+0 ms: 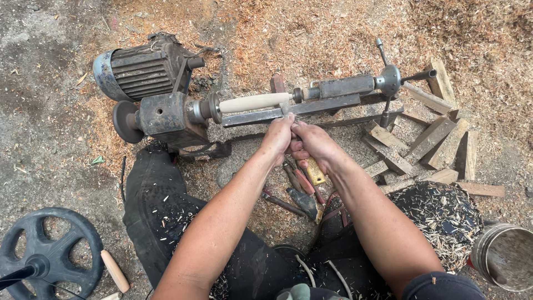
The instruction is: The person operates a wood lathe to shape a cylindrical piece of wood. They use a chisel to shave and smooth the rotating wood, creating a tapered end. The person adjusts the tool and wood position as needed during the process.
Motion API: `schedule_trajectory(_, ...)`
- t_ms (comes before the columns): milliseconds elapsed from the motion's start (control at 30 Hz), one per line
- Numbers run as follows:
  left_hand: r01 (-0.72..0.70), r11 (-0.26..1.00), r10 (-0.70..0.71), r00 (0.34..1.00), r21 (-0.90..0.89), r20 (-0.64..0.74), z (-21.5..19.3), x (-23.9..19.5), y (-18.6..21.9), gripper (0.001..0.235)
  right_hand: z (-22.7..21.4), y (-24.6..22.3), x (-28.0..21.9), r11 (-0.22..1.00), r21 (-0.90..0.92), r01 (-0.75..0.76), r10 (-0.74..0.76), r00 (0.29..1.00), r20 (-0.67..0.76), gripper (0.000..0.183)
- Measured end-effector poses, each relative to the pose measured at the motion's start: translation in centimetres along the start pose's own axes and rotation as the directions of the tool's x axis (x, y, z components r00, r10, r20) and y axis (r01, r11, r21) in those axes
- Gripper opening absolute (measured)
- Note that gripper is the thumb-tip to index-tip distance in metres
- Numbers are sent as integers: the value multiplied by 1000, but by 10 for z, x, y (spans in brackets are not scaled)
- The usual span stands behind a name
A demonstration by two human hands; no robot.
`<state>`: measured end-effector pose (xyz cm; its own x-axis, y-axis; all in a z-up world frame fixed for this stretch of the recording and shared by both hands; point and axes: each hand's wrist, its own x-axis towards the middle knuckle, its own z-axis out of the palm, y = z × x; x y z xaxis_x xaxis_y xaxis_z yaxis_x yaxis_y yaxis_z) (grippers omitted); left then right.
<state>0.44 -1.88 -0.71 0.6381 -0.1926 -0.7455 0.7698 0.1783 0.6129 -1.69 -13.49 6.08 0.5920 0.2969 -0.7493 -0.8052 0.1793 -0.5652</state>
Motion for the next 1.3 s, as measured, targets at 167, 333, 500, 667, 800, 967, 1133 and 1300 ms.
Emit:
schedule_trajectory(167,-18,996,22,999,-84,47,11,2,-6,45,-13,-6,-2,995,-98,-24,22,1000,-12,20)
schedule_trajectory(333,-3,993,4,1000,-115,10,22,2,-4,43,-25,-12,-2,993,-121,-11,20,997,75,24)
schedule_trajectory(500,-9,993,7,1000,-117,-17,23,1,-3,41,-25,-15,-2,991,-133,-4,16,996,88,24)
schedule_trajectory(667,-40,996,39,999,-75,-17,19,-4,-1,43,-14,-13,-4,985,-173,-23,25,1000,10,21)
schedule_trajectory(800,-13,995,14,1000,-94,12,17,-11,4,43,-8,-11,-3,987,-161,-21,21,1000,0,22)
schedule_trajectory(967,6,988,0,999,-157,37,11,-15,4,43,-1,-6,1,991,-133,-33,31,999,-19,27)
schedule_trajectory(1133,-49,997,50,999,-54,13,0,-10,0,46,7,3,6,997,-54,-55,54,998,-29,28)
schedule_trajectory(1300,-57,997,57,998,-59,2,-10,-7,-4,45,14,11,11,997,-69,17,-15,1000,18,31)
